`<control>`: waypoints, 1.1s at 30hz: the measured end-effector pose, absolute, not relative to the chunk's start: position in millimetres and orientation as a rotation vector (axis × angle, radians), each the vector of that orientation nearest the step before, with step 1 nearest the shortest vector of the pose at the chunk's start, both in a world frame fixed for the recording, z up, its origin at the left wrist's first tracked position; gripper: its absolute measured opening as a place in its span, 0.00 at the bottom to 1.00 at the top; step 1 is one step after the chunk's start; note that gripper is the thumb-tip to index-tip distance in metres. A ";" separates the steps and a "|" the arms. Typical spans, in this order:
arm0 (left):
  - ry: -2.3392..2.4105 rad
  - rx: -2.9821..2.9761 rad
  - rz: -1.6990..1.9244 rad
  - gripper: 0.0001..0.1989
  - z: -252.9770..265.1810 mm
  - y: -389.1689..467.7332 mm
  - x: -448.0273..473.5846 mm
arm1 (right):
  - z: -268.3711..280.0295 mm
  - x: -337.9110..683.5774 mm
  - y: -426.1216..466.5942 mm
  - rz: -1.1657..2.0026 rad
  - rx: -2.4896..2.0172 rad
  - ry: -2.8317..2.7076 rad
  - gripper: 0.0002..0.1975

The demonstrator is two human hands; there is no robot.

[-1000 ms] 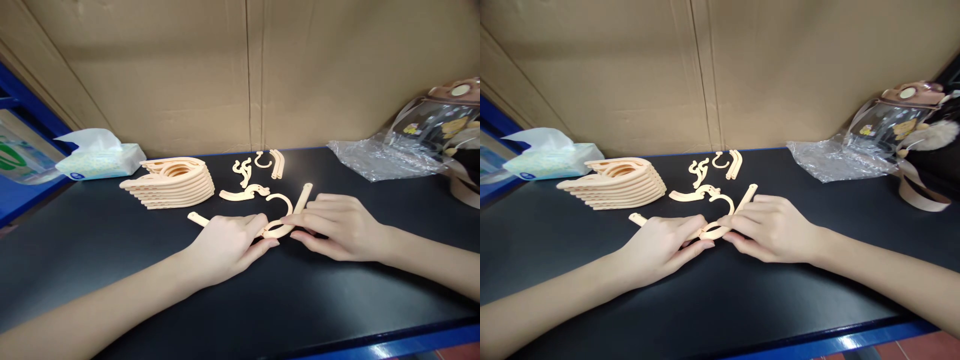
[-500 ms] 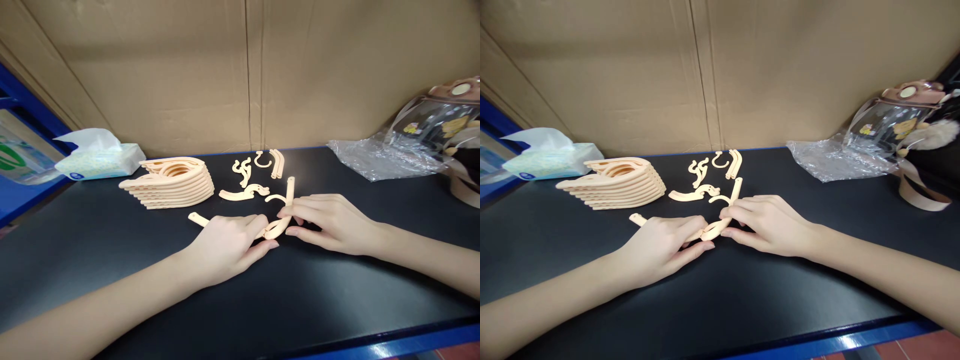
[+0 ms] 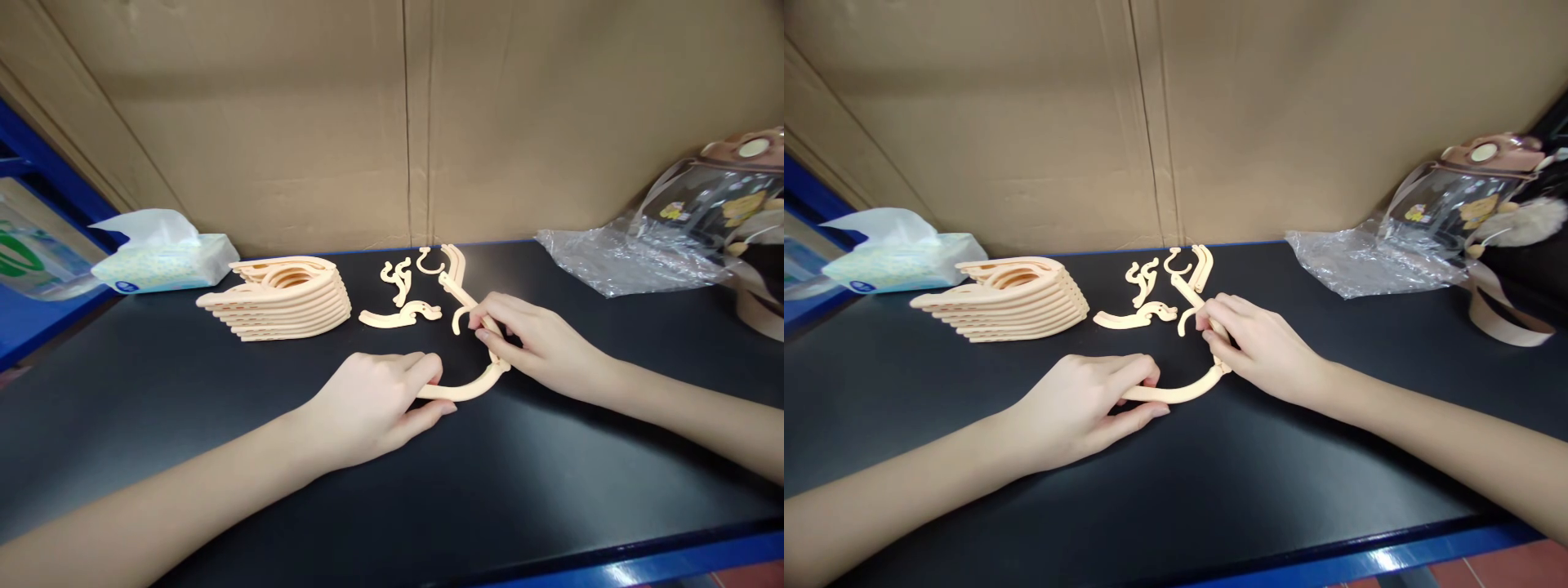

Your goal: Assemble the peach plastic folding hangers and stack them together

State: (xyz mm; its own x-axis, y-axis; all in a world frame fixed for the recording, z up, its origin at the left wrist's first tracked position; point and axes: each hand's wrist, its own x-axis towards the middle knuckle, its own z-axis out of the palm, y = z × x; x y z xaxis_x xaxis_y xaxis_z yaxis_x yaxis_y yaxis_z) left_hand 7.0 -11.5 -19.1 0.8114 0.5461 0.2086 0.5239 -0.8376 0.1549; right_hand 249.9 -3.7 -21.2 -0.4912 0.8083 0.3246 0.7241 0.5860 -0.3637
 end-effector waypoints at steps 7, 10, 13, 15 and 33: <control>0.876 2.887 0.393 0.09 -18.4 -12.0 7.1 | -26.6 254.2 1.8 -0.017 -1.485 -2.281 0.05; 0.880 2.885 0.402 0.09 -17.4 -12.4 7.4 | -26.3 255.5 2.1 -0.104 -1.481 -2.295 0.05; 0.879 2.874 0.444 0.08 -17.3 -12.3 7.5 | -25.3 255.7 1.4 -0.179 -1.443 -2.307 0.05; 0.892 2.864 0.469 0.07 -17.8 -12.0 7.6 | -25.0 255.6 1.7 -0.202 -1.421 -2.309 0.04; 1.203 2.817 0.636 0.18 -24.7 4.0 3.7 | -17.1 249.6 -8.8 -0.143 -0.856 -2.631 0.12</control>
